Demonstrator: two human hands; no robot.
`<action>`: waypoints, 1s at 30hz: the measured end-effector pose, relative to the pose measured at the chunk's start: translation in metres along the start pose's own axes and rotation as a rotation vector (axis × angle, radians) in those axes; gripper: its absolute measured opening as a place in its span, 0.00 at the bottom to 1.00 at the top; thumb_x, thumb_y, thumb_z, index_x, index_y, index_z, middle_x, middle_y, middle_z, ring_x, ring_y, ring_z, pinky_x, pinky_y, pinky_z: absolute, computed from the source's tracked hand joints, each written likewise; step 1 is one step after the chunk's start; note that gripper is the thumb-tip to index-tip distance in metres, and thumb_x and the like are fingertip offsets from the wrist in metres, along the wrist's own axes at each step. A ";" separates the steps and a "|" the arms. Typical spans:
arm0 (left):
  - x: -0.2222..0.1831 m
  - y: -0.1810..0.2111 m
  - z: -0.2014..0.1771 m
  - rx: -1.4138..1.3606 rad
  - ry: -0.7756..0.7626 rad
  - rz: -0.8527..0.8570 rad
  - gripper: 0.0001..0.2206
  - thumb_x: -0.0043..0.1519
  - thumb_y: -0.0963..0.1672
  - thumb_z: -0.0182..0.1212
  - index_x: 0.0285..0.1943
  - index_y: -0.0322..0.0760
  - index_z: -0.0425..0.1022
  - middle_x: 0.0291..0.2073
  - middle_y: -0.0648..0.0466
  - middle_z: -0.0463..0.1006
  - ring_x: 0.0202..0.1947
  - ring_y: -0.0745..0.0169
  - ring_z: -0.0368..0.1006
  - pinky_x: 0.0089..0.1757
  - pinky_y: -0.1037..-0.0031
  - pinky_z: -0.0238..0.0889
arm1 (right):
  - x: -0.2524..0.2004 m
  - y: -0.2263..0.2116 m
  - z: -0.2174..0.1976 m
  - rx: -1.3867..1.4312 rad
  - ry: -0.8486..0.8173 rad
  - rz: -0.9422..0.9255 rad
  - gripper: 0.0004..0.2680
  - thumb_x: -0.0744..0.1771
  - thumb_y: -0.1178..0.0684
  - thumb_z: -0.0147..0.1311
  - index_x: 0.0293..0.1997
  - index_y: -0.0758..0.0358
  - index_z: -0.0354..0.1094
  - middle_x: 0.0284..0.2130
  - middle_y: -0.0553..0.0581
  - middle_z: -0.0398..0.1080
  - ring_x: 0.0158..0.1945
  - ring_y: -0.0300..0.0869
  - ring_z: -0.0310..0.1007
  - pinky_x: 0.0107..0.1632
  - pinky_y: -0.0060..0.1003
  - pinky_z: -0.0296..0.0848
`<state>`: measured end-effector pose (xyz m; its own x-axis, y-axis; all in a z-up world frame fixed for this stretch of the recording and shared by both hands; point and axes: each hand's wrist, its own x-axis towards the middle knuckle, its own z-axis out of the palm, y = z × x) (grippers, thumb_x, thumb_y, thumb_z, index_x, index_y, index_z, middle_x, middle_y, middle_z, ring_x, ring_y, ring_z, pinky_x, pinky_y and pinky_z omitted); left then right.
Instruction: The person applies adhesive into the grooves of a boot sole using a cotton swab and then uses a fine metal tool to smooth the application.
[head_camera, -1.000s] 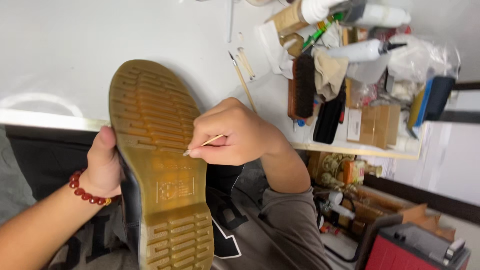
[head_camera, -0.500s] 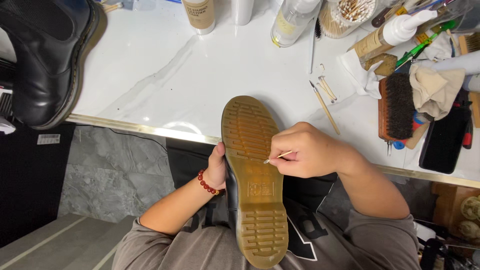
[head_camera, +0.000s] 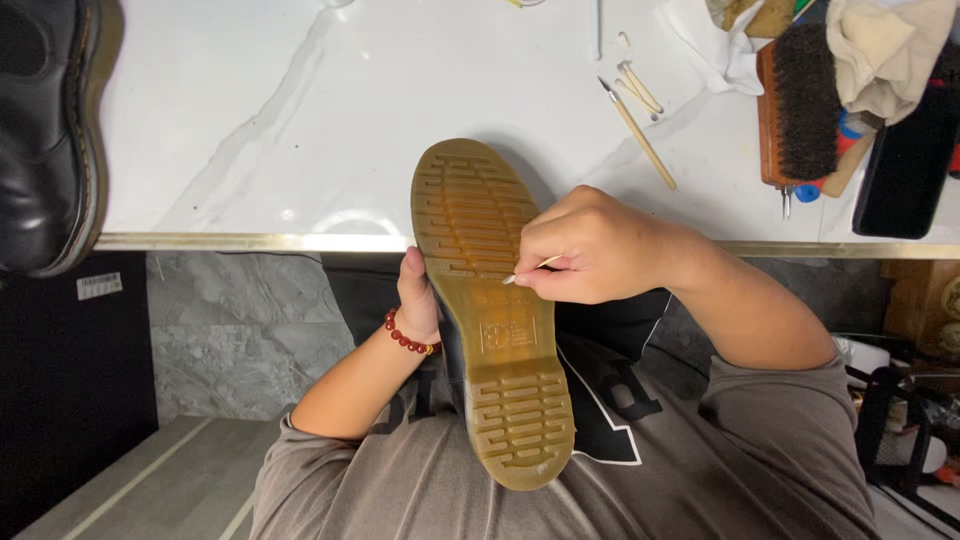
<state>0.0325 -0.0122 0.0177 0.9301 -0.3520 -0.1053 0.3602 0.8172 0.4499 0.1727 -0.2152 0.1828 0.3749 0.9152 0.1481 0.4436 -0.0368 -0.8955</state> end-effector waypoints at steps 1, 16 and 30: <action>-0.002 0.000 0.002 0.066 0.067 0.024 0.43 0.62 0.66 0.54 0.70 0.28 0.67 0.61 0.42 0.75 0.59 0.53 0.74 0.58 0.61 0.69 | -0.001 0.001 -0.001 -0.005 0.014 0.009 0.04 0.61 0.64 0.63 0.26 0.67 0.71 0.18 0.53 0.69 0.18 0.39 0.67 0.22 0.36 0.62; -0.005 -0.014 -0.006 0.022 0.146 -0.005 0.44 0.60 0.66 0.55 0.71 0.29 0.66 0.63 0.43 0.73 0.62 0.54 0.71 0.61 0.63 0.66 | -0.005 0.020 0.003 -0.011 0.009 -0.165 0.03 0.62 0.63 0.65 0.32 0.68 0.74 0.22 0.54 0.71 0.24 0.41 0.71 0.26 0.35 0.66; -0.021 -0.038 -0.033 -0.145 0.173 -0.040 0.42 0.63 0.64 0.58 0.73 0.29 0.66 0.63 0.44 0.73 0.61 0.55 0.71 0.63 0.61 0.65 | 0.002 0.026 0.002 -0.060 -0.058 -0.085 0.03 0.61 0.63 0.64 0.27 0.66 0.73 0.17 0.52 0.67 0.19 0.40 0.67 0.21 0.37 0.63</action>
<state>0.0014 -0.0211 -0.0264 0.9090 -0.3117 -0.2768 0.3916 0.8660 0.3110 0.1838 -0.2138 0.1591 0.2866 0.9377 0.1962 0.5205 0.0195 -0.8536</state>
